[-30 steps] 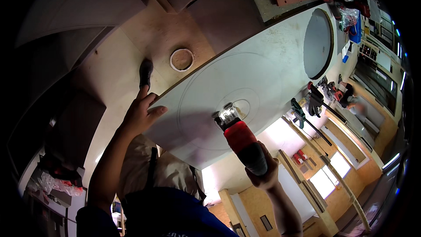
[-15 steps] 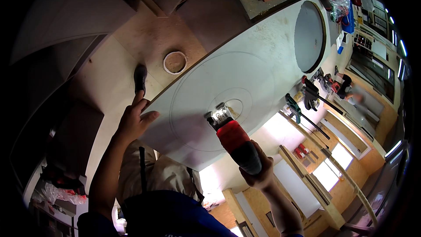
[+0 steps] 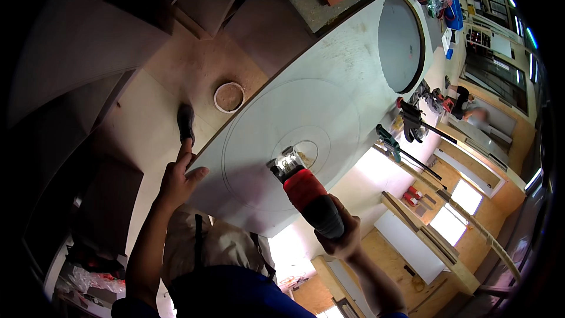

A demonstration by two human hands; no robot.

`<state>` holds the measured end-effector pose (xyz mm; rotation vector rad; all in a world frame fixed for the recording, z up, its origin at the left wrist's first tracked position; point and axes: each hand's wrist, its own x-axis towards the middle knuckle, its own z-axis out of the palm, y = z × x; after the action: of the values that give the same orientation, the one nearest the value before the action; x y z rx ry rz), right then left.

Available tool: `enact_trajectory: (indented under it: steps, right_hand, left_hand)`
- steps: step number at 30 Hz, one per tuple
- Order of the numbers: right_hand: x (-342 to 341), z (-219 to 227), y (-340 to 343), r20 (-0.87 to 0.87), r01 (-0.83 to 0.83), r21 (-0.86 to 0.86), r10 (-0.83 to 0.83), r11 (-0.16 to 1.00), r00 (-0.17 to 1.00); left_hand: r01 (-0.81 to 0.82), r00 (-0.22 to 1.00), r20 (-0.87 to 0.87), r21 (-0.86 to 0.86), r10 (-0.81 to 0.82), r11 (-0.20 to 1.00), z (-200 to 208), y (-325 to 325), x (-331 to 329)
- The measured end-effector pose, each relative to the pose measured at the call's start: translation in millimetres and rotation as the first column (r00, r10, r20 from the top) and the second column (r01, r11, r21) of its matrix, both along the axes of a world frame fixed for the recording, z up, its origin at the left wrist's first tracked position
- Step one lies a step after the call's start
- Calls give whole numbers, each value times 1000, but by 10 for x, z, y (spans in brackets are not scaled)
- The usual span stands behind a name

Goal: The person uses a red jigsaw to cut a circular shape out of a large white board. They guide the tool along a pre-drawn circular line, completing the cut and removing the inner circular piece.

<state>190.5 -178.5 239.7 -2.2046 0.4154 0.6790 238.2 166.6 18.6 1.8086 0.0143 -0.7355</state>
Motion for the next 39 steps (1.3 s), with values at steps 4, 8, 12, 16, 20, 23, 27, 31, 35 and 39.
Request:
enact_trajectory:
  steps: [4,8,12,16,20,23,27,31,35,39]
  right_hand:
    - [-31,5,27,-6,45,-24,-45,999,999]
    - [-39,11,58,26,74,-37,-73,997,997]
    - [-66,26,120,18,144,-31,-143,989,990]
    - [-131,18,153,17,206,-52,-205,977,979]
    - [-207,-19,206,62,265,-61,-261,962,963]
    - [-180,-14,227,53,291,-61,-288,955,956]
    - [-166,-7,283,75,332,-66,-327,941,942]
    - [-249,-9,364,68,405,-84,-400,911,914]
    - [-314,-63,462,57,511,-86,-508,855,860]
    - [-304,-78,619,106,622,-64,-615,780,782]
  left_hand:
    - [-15,1000,4,-17,15,1000,-12,-41,19]
    - [-17,998,-67,-37,15,999,26,-46,28]
    - [-31,993,-114,-52,25,998,95,-52,100]
    - [127,958,-264,57,-108,990,164,-30,182]
    - [68,975,-209,-41,-75,997,92,-27,146]
    - [60,972,-223,-66,-73,996,79,7,125]
    - [23,965,-257,-90,-46,996,185,-57,206]
    - [14,956,-290,-82,-37,997,99,-3,187]
    - [186,958,-222,-10,-184,982,-73,134,240]
    - [206,921,-334,-13,-198,979,-60,54,342]
